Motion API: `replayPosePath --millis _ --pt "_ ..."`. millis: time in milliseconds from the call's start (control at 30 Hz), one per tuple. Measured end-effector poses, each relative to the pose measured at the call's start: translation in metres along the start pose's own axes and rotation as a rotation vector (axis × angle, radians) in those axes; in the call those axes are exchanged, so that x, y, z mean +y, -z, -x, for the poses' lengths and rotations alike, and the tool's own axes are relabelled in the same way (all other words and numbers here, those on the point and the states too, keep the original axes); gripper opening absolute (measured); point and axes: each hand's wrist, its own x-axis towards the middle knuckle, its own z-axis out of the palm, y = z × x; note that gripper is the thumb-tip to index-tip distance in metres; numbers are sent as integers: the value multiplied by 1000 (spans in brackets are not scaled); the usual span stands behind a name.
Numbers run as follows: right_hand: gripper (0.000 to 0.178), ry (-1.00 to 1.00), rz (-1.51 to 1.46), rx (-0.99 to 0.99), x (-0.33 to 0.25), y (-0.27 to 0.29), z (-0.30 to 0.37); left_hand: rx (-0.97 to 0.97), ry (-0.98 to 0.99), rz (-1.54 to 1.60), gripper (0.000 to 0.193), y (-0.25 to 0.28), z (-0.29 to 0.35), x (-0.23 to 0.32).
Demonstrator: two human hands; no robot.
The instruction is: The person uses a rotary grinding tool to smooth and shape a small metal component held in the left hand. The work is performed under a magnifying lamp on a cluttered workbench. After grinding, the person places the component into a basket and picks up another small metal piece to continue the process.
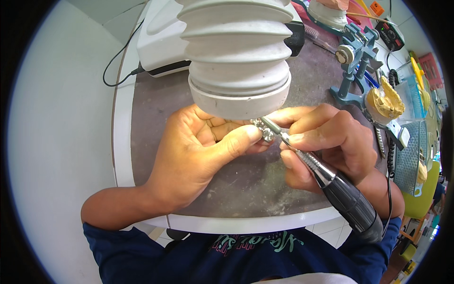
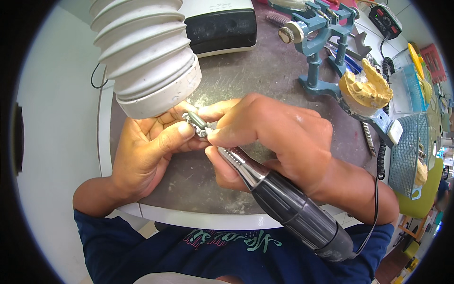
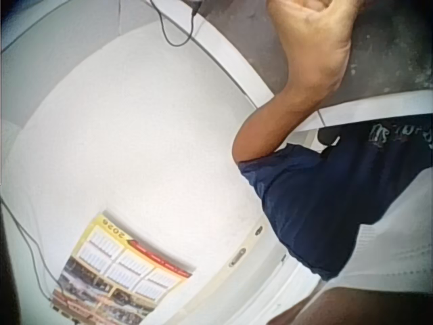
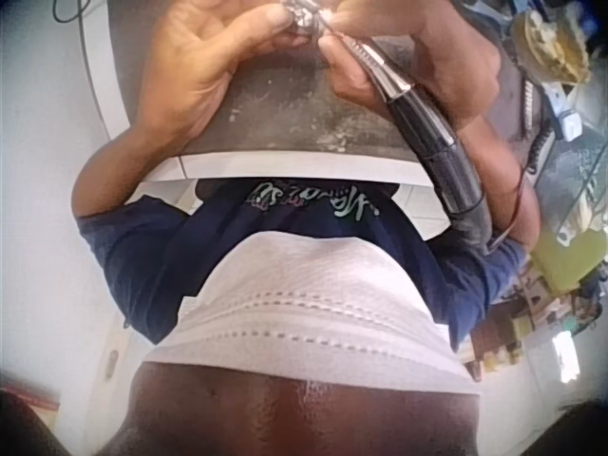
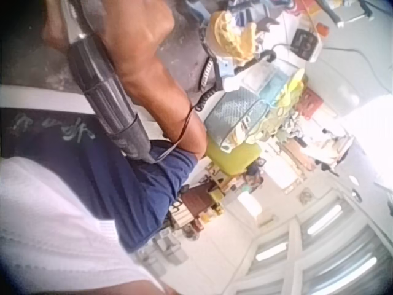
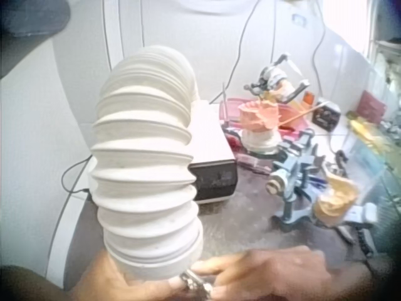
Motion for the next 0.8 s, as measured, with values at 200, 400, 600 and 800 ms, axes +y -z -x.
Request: replayPosePath --millis 200,400,600,800 --pt "24 13 -46 -4 0 -1 0 -10 10 -1 38 2 -1 0" --pt "23 69 -41 11 4 -3 -3 5 16 25 38 0 0 1" --pt "23 55 7 30 4 -4 -3 0 23 10 40 1 0 1" --pt "24 98 19 15 5 -2 -5 -2 25 3 41 1 0 1"
